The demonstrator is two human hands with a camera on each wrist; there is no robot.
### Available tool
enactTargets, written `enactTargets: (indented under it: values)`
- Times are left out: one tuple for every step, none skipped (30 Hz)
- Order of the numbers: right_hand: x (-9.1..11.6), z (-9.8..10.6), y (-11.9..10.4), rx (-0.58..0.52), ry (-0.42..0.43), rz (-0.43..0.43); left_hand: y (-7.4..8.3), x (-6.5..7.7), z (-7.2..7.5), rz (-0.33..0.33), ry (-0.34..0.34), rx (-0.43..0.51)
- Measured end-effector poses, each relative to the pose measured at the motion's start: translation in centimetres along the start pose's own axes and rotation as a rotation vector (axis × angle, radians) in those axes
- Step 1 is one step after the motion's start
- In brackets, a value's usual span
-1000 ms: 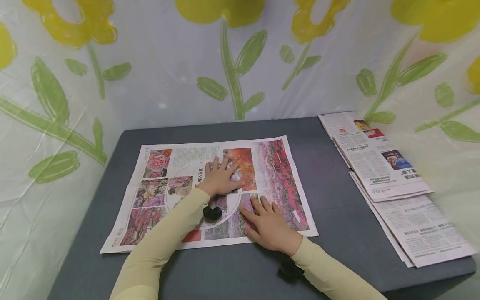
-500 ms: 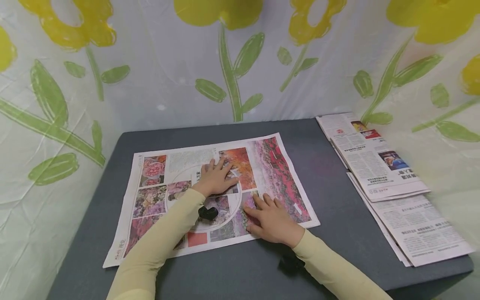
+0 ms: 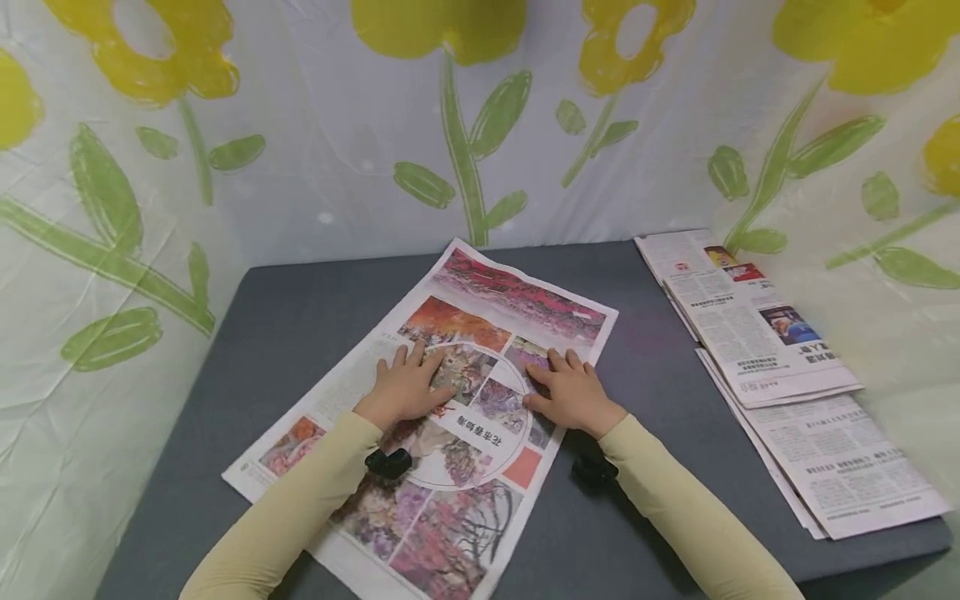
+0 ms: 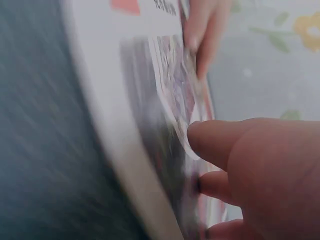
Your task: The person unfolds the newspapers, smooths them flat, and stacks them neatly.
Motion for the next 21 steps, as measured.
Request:
enactTargets:
  values:
    - [-0.5,0.0,0.3,0.005,-0.005,-0.014,0.1,0.3,0.0,0.000,0.005,-0.005]
    - [-1.0,0.1,0.5,0.011,-0.009,-0.028,0.3,0.6,-0.1,0.003,0.011,-0.009]
    - [-1.5,0.0,0.7,0.016,-0.011,-0.038,0.5,1.0,-0.2,0.003,0.019,-0.012]
    - [-2.0,0.0,0.8,0.022,-0.015,-0.049,0.6,1.2,-0.4,0.006,0.028,-0.016]
    - [-2.6,0.0,0.9,0.026,-0.015,-0.058,0.7,1.4,-0.5,0.009,0.037,-0.018]
    - [-3.1,0.0,1.1,0.031,-0.017,-0.068,0.8,1.6,-0.7,0.013,0.047,-0.017]
    - [-3.7,-0.1,1.2,0.034,-0.022,-0.077,0.9,1.8,-0.9,0.017,0.057,-0.014]
    - [-4.3,-0.2,1.2,0.037,-0.026,-0.084,1.0,1.9,-1.1,0.021,0.063,-0.011]
    - [-4.8,-0.2,1.2,0.038,-0.032,-0.091,1.2,2.0,-1.2,0.022,0.075,-0.002]
    - [-5.3,-0.2,1.3,0.040,-0.039,-0.098,1.3,2.0,-1.4,0.024,0.083,0.006]
    - [-5.7,-0.3,1.3,0.040,-0.044,-0.103,1.5,2.0,-1.5,0.023,0.097,0.017]
    - [-6.1,-0.3,1.3,0.038,-0.051,-0.109,1.6,1.9,-1.6,0.026,0.108,0.032]
    - [-6.5,-0.3,1.4,0.039,-0.055,-0.110,1.8,1.8,-1.8,0.031,0.116,0.043]
    - [-6.9,-0.3,1.4,0.037,-0.057,-0.111,1.9,1.7,-1.8,0.037,0.125,0.057]
    - [-7.2,-0.4,1.5,0.037,-0.061,-0.111,2.0,1.6,-1.9,0.045,0.132,0.067]
    - [-7.5,-0.4,1.5,0.032,-0.068,-0.113,2.1,1.5,-2.0,0.054,0.130,0.073]
    - [-7.8,-0.5,1.6,0.031,-0.072,-0.114,2.2,1.4,-2.1,0.063,0.130,0.074]
    - [-8.1,-0.5,1.7,0.029,-0.077,-0.117,2.3,1.3,-2.1,0.071,0.121,0.077]
    - [-8.3,-0.5,1.8,0.027,-0.080,-0.118,2.4,1.3,-2.1,0.075,0.113,0.074]
    - [-8.5,-0.5,1.8,0.024,-0.083,-0.122,2.5,1.2,-2.1,0.077,0.103,0.071]
    - [-8.6,-0.5,1.9,0.024,-0.087,-0.127,2.6,1.1,-2.0,0.076,0.096,0.070]
Point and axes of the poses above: each hand's wrist, its own x-axis away from the middle knuckle, its own z-axis out of the back of the hand, y = z × x, the point moved 5 cm from there along -x, towards the middle knuckle, and after that the axes turned 6 degrees about y, right-handed, at the moved point
